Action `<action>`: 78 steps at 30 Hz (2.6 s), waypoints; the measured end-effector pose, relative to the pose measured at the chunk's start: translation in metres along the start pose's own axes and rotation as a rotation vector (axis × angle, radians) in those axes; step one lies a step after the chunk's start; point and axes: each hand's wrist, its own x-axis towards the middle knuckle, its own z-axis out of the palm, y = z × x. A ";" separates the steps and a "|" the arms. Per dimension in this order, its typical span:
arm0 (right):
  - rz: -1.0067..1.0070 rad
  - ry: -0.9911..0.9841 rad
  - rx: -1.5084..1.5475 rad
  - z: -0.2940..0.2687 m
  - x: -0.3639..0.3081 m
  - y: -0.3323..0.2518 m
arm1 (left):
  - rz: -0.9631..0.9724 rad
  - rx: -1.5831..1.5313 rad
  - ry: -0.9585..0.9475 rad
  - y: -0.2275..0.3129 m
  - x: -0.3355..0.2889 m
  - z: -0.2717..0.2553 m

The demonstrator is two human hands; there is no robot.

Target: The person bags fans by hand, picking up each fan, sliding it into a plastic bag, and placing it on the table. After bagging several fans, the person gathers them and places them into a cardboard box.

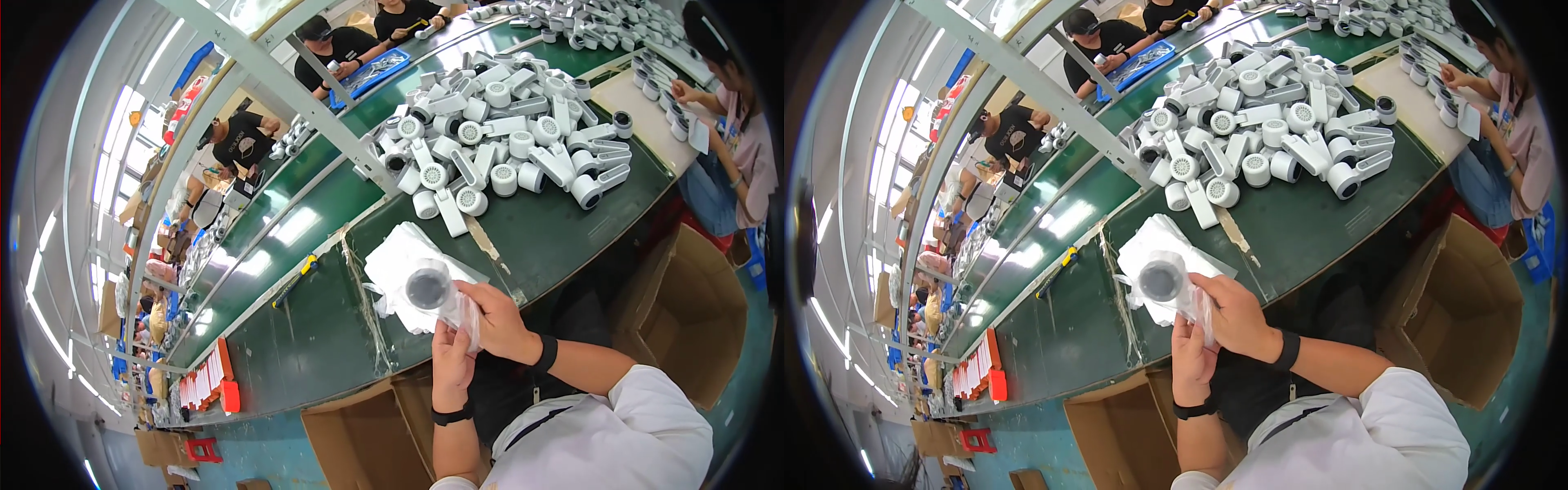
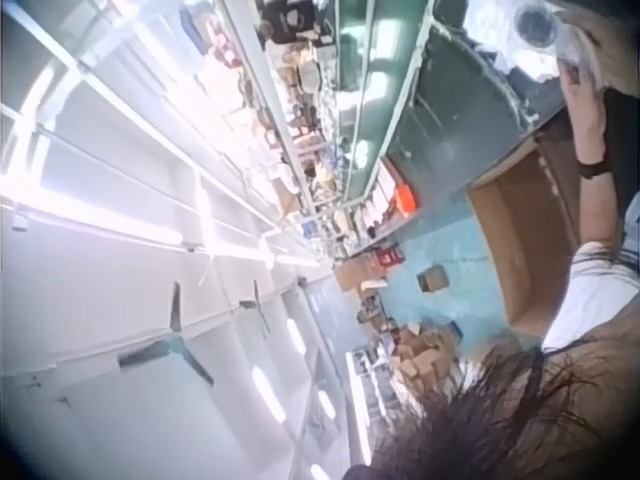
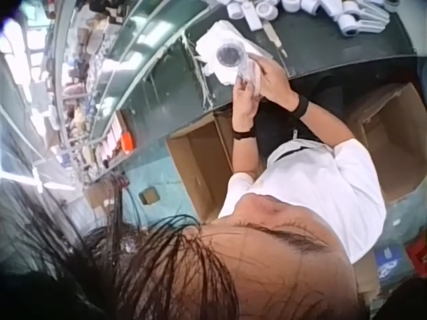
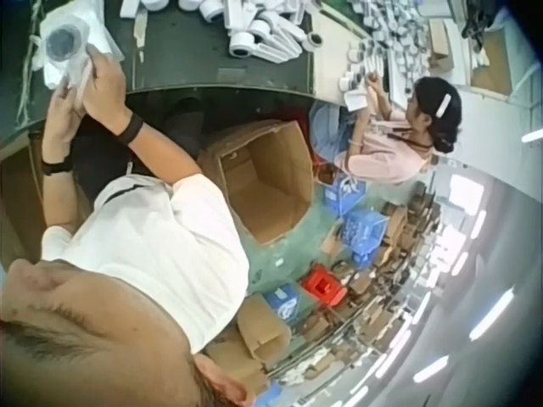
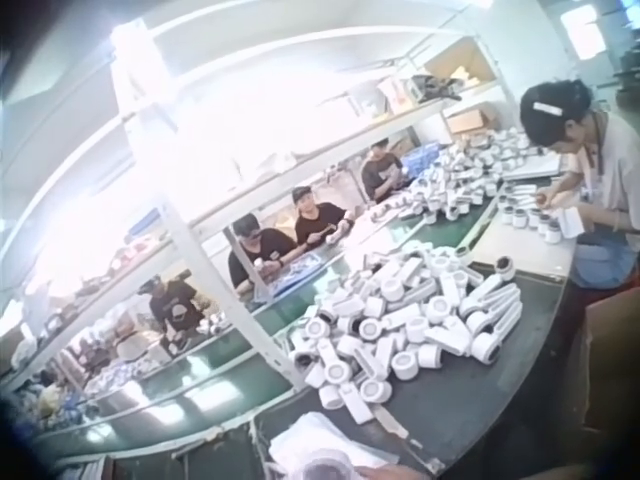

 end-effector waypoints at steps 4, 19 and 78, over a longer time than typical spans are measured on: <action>-0.055 0.066 -0.118 -0.007 0.010 0.007 | -0.085 -0.136 -0.094 0.005 -0.007 -0.004; -0.267 -0.204 -0.268 -0.031 -0.018 0.028 | 0.381 0.349 0.743 0.060 -0.009 -0.090; 0.441 0.104 0.376 -0.003 0.009 0.046 | 0.197 -0.080 0.269 0.016 0.038 -0.007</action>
